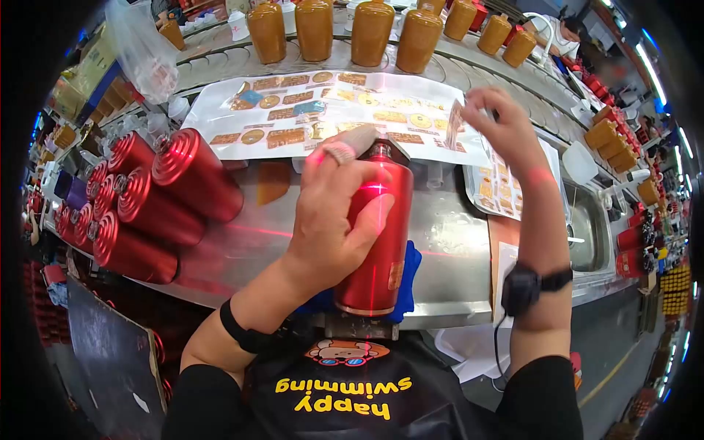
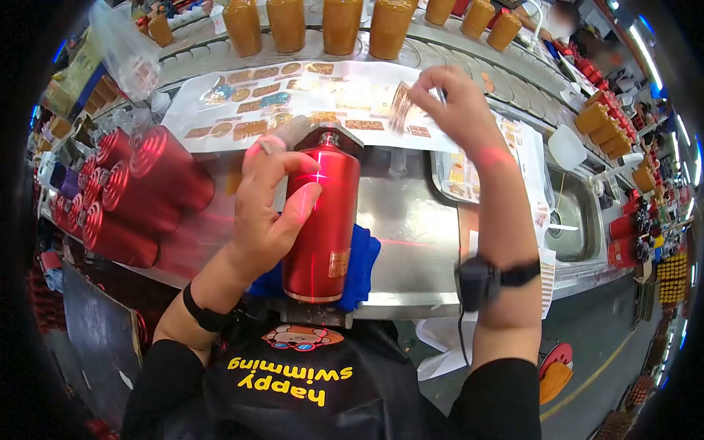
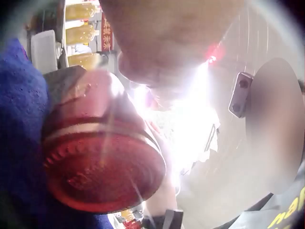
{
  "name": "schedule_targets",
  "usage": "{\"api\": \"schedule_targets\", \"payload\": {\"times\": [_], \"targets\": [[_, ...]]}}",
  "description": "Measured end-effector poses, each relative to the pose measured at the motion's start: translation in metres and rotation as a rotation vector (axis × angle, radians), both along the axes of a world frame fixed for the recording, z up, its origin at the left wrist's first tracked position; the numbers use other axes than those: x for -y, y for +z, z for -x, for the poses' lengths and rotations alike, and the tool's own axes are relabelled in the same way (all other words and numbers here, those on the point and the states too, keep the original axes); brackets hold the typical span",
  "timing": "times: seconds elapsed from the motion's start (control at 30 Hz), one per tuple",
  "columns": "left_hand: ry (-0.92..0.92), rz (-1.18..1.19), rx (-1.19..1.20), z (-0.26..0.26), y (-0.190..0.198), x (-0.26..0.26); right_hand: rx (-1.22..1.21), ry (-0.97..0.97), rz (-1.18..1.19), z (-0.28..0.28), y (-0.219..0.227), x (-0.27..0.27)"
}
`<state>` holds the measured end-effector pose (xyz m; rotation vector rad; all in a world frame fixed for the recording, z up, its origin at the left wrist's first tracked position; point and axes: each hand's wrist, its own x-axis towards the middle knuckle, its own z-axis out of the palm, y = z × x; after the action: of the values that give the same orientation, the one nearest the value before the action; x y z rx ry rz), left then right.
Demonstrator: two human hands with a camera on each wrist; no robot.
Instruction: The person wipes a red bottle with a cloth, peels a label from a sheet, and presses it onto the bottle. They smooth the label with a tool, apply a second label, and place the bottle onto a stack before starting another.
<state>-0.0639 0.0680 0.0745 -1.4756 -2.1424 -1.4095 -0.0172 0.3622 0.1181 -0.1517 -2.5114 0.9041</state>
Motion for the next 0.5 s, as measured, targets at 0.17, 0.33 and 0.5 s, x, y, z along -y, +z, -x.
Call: {"api": "schedule_targets", "payload": {"times": [0.17, 0.33, 0.5], "targets": [[0.007, -0.044, 0.315, -0.007, -0.026, 0.013, 0.413, -0.145, -0.559, 0.116, -0.084, -0.071], [-0.245, -0.17, 0.965, -0.009, -0.042, 0.018, 0.179, -0.211, -0.567, 0.102, -0.083, -0.048], [-0.327, -0.195, 1.146, -0.011, -0.043, 0.017, 0.027, 0.045, -0.19, 0.021, -0.001, 0.019]]}}
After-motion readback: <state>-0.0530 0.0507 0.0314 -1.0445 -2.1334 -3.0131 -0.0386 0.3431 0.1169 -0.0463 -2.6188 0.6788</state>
